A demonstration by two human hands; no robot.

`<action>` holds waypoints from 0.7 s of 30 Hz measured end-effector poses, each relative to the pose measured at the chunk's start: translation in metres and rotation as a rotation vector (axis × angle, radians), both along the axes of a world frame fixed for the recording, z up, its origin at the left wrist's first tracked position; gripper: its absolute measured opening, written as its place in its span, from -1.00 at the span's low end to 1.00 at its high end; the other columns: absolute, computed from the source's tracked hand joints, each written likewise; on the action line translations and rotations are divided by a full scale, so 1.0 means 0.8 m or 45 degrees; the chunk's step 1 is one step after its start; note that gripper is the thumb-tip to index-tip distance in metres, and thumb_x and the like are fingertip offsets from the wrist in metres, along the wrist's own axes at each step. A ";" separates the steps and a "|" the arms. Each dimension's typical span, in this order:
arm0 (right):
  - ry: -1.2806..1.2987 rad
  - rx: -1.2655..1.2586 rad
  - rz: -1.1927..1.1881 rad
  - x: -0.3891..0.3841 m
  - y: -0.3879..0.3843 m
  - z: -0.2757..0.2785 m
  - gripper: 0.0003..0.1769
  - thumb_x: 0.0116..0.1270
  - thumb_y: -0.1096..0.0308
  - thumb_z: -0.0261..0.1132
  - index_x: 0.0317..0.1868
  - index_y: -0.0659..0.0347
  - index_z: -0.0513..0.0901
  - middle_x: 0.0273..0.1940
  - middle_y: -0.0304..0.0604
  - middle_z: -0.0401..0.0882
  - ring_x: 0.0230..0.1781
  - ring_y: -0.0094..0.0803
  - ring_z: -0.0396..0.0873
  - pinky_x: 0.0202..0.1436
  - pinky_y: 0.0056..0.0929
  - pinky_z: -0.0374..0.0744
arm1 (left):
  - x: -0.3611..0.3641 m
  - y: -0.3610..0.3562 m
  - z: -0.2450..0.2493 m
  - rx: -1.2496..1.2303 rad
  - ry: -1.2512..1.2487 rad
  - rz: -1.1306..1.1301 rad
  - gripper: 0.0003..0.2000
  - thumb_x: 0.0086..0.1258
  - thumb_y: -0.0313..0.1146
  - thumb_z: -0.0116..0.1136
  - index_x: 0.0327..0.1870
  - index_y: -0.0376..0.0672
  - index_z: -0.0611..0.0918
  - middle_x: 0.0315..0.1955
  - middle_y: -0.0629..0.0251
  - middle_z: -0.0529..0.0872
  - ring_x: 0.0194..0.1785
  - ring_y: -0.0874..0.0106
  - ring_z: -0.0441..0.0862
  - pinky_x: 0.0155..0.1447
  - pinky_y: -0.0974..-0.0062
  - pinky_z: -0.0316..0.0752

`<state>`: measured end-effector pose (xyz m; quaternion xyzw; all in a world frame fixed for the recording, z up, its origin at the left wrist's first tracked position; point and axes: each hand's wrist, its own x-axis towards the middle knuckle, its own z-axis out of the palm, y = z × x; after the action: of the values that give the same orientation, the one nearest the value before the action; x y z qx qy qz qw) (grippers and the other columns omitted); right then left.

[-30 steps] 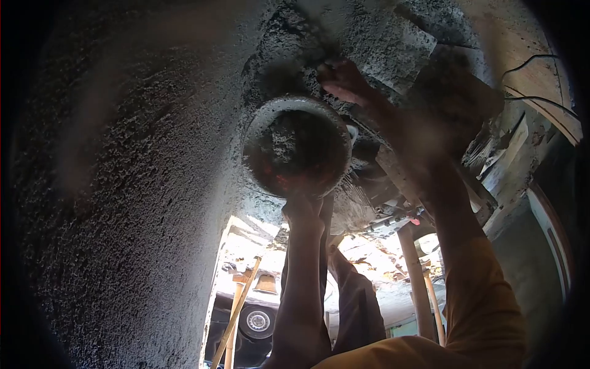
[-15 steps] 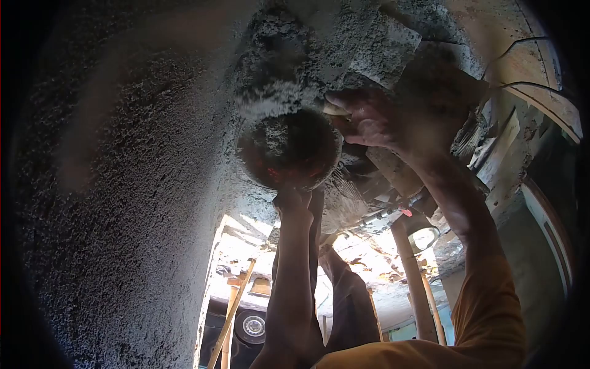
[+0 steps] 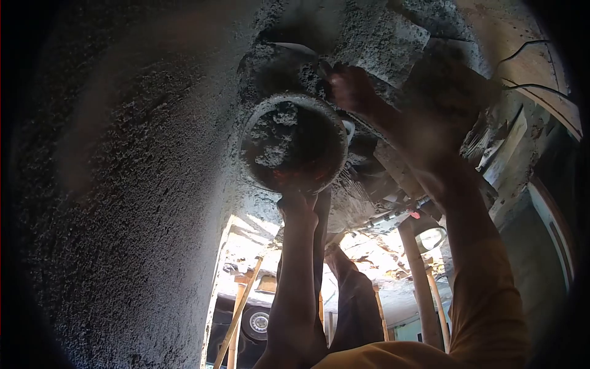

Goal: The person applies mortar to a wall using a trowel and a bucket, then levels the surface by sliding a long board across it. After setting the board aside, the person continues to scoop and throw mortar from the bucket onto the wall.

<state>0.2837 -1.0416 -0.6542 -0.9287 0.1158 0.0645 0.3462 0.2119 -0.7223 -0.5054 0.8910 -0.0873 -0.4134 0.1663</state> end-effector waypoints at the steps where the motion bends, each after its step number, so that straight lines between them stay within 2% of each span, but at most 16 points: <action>1: -0.012 0.022 0.023 -0.012 -0.009 -0.007 -0.64 0.39 0.30 0.36 0.11 0.27 0.59 -0.18 -0.05 0.67 -0.25 -0.31 0.69 -0.16 -0.27 0.71 | 0.008 -0.007 0.011 0.030 -0.039 -0.118 -0.55 0.45 -0.57 0.36 0.34 -0.21 0.55 0.16 0.13 0.69 0.15 0.35 0.70 0.24 0.42 0.74; 2: -0.023 0.044 0.045 -0.023 -0.018 -0.011 -0.65 0.41 0.31 0.35 0.13 0.28 0.60 -0.19 -0.05 0.67 -0.28 -0.33 0.68 -0.16 -0.29 0.70 | 0.012 -0.009 0.013 0.000 0.011 -0.004 -0.54 0.45 -0.56 0.36 0.34 -0.21 0.55 0.16 0.13 0.69 0.15 0.33 0.70 0.25 0.42 0.74; 3: -0.109 -0.141 0.158 -0.034 -0.040 -0.015 -0.67 0.44 0.31 0.35 0.12 0.28 0.62 -0.20 -0.06 0.68 -0.30 -0.34 0.67 -0.17 -0.32 0.69 | 0.015 -0.010 0.016 -0.030 0.057 0.112 -0.54 0.45 -0.55 0.36 0.35 -0.21 0.54 0.15 0.13 0.70 0.15 0.32 0.71 0.26 0.42 0.73; 4: -0.128 -0.213 0.209 -0.039 -0.057 -0.015 -0.69 0.46 0.29 0.34 0.10 0.27 0.64 -0.21 -0.06 0.69 -0.32 -0.33 0.67 -0.17 -0.33 0.68 | 0.017 -0.014 0.010 -0.128 0.185 0.460 -0.53 0.45 -0.54 0.37 0.36 -0.22 0.54 0.15 0.13 0.70 0.15 0.29 0.71 0.28 0.41 0.72; 5: -0.150 -0.284 0.257 -0.043 -0.074 -0.017 -0.71 0.48 0.26 0.34 0.08 0.26 0.66 -0.23 -0.06 0.70 -0.34 -0.32 0.66 -0.18 -0.34 0.68 | 0.012 -0.012 0.011 -0.173 0.257 0.644 -0.53 0.46 -0.51 0.36 0.36 -0.22 0.53 0.16 0.13 0.69 0.16 0.27 0.71 0.29 0.40 0.72; 6: -0.090 -0.238 0.238 -0.046 -0.091 -0.004 -0.72 0.49 0.22 0.33 0.04 0.25 0.69 -0.24 -0.06 0.71 -0.35 -0.29 0.66 -0.19 -0.34 0.67 | 0.008 -0.010 0.012 -0.215 0.317 0.833 -0.52 0.47 -0.49 0.36 0.37 -0.22 0.52 0.16 0.13 0.69 0.17 0.25 0.71 0.30 0.39 0.71; 8: 0.107 -0.153 0.248 -0.013 -0.103 0.018 -0.71 0.48 0.16 0.33 -0.05 0.24 0.72 -0.26 -0.04 0.74 -0.35 -0.25 0.67 -0.19 -0.32 0.67 | 0.011 -0.005 0.005 -0.239 0.329 0.960 -0.53 0.52 -0.40 0.32 0.40 -0.22 0.51 0.20 0.14 0.66 0.21 0.24 0.68 0.31 0.36 0.71; 10: 0.413 -0.060 0.306 0.041 -0.075 0.033 -0.69 0.45 0.12 0.35 -0.14 0.24 0.74 -0.27 -0.01 0.76 -0.33 -0.24 0.69 -0.18 -0.29 0.67 | 0.014 0.003 -0.005 -0.259 0.440 1.250 -0.55 0.58 -0.31 0.24 0.42 -0.21 0.50 0.24 0.14 0.62 0.26 0.24 0.65 0.32 0.33 0.71; 12: 0.276 0.027 0.374 0.070 -0.047 -0.024 -0.67 0.40 0.12 0.38 -0.11 0.26 0.73 -0.31 0.01 0.73 -0.36 -0.27 0.67 -0.18 -0.27 0.67 | 0.033 -0.015 0.002 -0.167 0.537 1.624 -0.56 0.63 -0.26 0.14 0.44 -0.20 0.49 0.29 0.14 0.57 0.30 0.24 0.61 0.32 0.30 0.71; 13: 0.197 0.067 0.406 0.084 -0.038 -0.044 -0.66 0.38 0.12 0.39 -0.10 0.27 0.73 -0.32 0.02 0.72 -0.37 -0.28 0.66 -0.18 -0.27 0.66 | 0.062 -0.053 0.026 -0.072 0.545 1.807 -0.57 0.65 -0.25 0.09 0.45 -0.19 0.48 0.30 0.14 0.55 0.32 0.24 0.59 0.32 0.29 0.71; 14: 0.225 0.112 0.386 0.091 -0.030 -0.040 -0.70 0.42 0.13 0.35 -0.06 0.20 0.73 -0.30 0.02 0.71 -0.36 -0.26 0.69 -0.19 -0.25 0.69 | 0.076 -0.073 0.042 0.037 0.553 1.990 -0.57 0.67 -0.25 0.04 0.45 -0.19 0.48 0.32 0.14 0.52 0.34 0.24 0.57 0.32 0.27 0.71; 16: 0.298 0.191 0.344 0.086 -0.028 -0.016 -0.75 0.51 0.15 0.26 0.03 0.07 0.72 -0.26 0.02 0.71 -0.35 -0.21 0.73 -0.20 -0.21 0.74 | 0.072 -0.072 0.048 -0.052 0.582 2.016 -0.58 0.65 -0.30 0.03 0.45 -0.20 0.48 0.30 0.13 0.54 0.31 0.23 0.59 0.31 0.24 0.72; 18: 0.261 0.569 0.119 0.067 -0.029 -0.004 -0.65 0.46 0.05 0.34 0.05 0.11 0.74 -0.29 -0.02 0.73 -0.38 -0.28 0.73 -0.23 -0.30 0.72 | 0.068 -0.078 0.045 -0.113 0.585 2.032 -0.59 0.63 -0.33 0.03 0.44 -0.21 0.49 0.27 0.14 0.55 0.29 0.23 0.60 0.30 0.23 0.72; 21: 0.443 0.807 -0.151 0.055 -0.016 0.018 -0.52 0.41 -0.06 0.42 0.06 0.17 0.78 -0.33 -0.08 0.74 -0.40 -0.41 0.72 -0.27 -0.42 0.68 | 0.066 -0.073 0.038 -0.118 0.551 2.053 -0.60 0.61 -0.36 0.04 0.41 -0.22 0.51 0.23 0.15 0.58 0.26 0.25 0.62 0.27 0.24 0.73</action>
<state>0.3276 -1.0548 -0.6401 -0.7421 0.2009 0.2340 0.5951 0.2645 -0.7803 -0.4749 0.5737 0.5939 -0.3256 0.4606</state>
